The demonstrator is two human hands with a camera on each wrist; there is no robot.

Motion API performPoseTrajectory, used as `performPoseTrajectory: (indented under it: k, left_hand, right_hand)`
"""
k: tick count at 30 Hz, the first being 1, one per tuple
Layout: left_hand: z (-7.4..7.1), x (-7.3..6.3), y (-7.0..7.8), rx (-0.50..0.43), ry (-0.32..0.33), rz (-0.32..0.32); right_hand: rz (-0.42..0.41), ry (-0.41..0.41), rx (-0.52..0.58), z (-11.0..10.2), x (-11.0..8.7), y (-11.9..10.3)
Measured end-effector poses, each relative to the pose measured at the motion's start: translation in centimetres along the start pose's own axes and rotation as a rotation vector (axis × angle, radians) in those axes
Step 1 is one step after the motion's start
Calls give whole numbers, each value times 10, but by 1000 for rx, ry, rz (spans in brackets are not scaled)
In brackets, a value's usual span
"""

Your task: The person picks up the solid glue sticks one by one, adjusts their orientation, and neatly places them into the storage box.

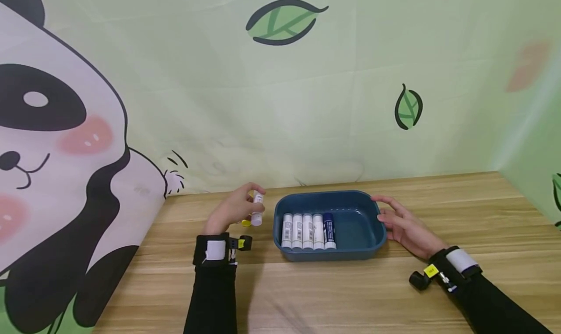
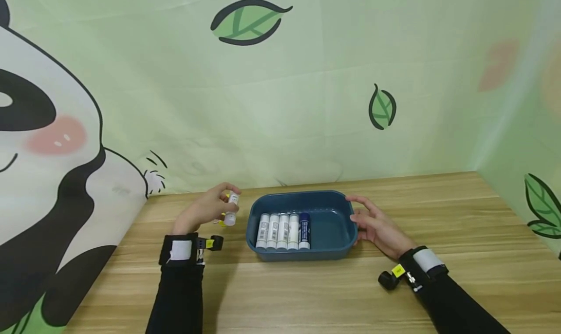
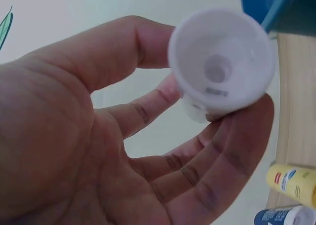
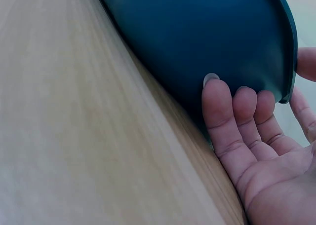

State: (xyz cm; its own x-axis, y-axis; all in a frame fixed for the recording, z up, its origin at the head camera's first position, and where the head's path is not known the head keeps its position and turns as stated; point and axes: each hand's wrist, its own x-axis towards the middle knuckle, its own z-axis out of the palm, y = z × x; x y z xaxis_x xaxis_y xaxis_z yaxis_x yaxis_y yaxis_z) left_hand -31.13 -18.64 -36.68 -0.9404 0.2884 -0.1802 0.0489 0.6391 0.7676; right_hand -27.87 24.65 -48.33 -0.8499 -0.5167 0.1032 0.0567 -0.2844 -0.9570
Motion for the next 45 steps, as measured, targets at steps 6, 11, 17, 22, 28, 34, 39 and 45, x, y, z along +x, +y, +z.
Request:
performPoseTrajectory:
  k: [6, 11, 17, 22, 28, 34, 39, 45]
  left_hand:
    - [7, 0, 9, 20, -14, 20]
    - [12, 1, 12, -25, -63, 51]
    - [19, 0, 19, -38, -85, 74]
    - [29, 2, 25, -54, -116, 103]
    - [41, 5, 32, -28, -119, 114]
    - [52, 13, 47, 9, -170, 100]
    - [58, 16, 60, 41, -194, 69]
    - [65, 21, 71, 71, -230, 54]
  right_hand:
    - [-8, -7, 1, 0, -1, 0]
    - [-13, -17, 0, 0, -1, 0]
    - [-14, -24, 2, -1, -1, 0]
    - [-16, -14, 1, 0, -1, 0]
    - [-20, -23, 8, 1, 0, 2]
    - [-36, -33, 22, -1, 0, 1]
    - [-42, -46, 22, -2, 0, 1]
    - [-32, -38, 15, -1, 0, 0]
